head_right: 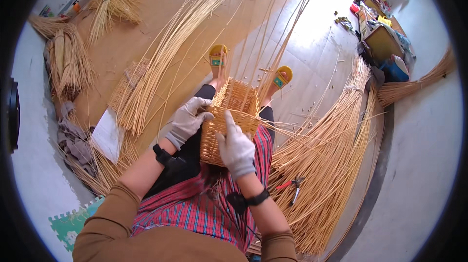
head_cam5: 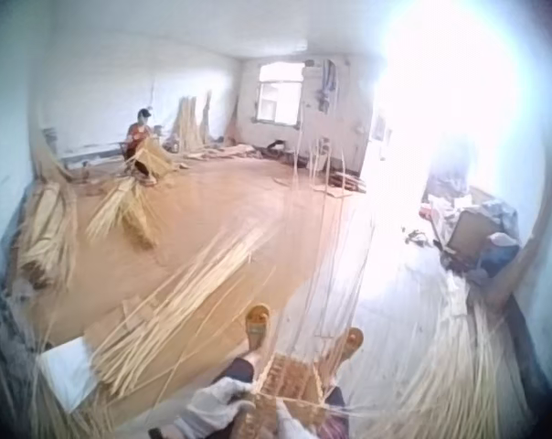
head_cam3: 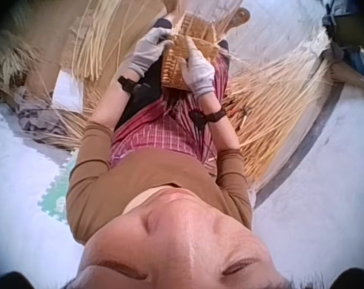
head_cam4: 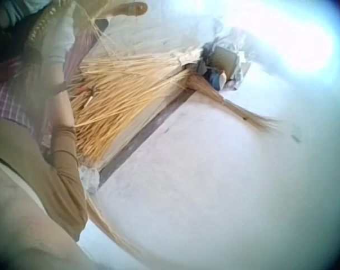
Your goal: Weaving a small basket using straw or thin wood strips.
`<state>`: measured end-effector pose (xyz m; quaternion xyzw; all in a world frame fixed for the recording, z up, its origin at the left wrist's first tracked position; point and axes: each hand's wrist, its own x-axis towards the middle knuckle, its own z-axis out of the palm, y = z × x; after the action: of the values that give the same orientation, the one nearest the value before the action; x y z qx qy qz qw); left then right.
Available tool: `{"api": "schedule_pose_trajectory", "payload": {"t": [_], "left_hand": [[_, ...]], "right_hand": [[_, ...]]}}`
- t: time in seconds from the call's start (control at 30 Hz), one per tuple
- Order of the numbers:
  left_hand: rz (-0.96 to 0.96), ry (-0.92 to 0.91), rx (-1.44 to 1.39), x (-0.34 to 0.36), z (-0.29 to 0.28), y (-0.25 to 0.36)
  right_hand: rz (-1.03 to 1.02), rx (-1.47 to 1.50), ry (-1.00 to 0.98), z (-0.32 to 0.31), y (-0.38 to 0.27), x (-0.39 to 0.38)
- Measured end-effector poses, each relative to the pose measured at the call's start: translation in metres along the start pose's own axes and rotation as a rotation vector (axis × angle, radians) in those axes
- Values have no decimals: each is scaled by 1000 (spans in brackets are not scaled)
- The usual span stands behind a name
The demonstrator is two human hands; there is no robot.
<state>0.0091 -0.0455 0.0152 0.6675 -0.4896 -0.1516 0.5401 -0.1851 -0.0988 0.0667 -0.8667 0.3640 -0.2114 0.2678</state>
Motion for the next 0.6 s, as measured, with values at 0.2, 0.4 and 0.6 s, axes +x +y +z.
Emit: {"api": "schedule_pose_trajectory", "payload": {"t": [0.2, 0.4, 0.6], "left_hand": [[-136, -66, -195, -3, 1, -15], [-134, -153, -348, 2, -7, -22], [-214, -126, -268, -1, -2, -12]], "right_hand": [[-228, -540, -58, 28, -5, 52], [-254, -671, -163, 35, -17, 69], [-118, -567, -436, 16, -21, 84]]}}
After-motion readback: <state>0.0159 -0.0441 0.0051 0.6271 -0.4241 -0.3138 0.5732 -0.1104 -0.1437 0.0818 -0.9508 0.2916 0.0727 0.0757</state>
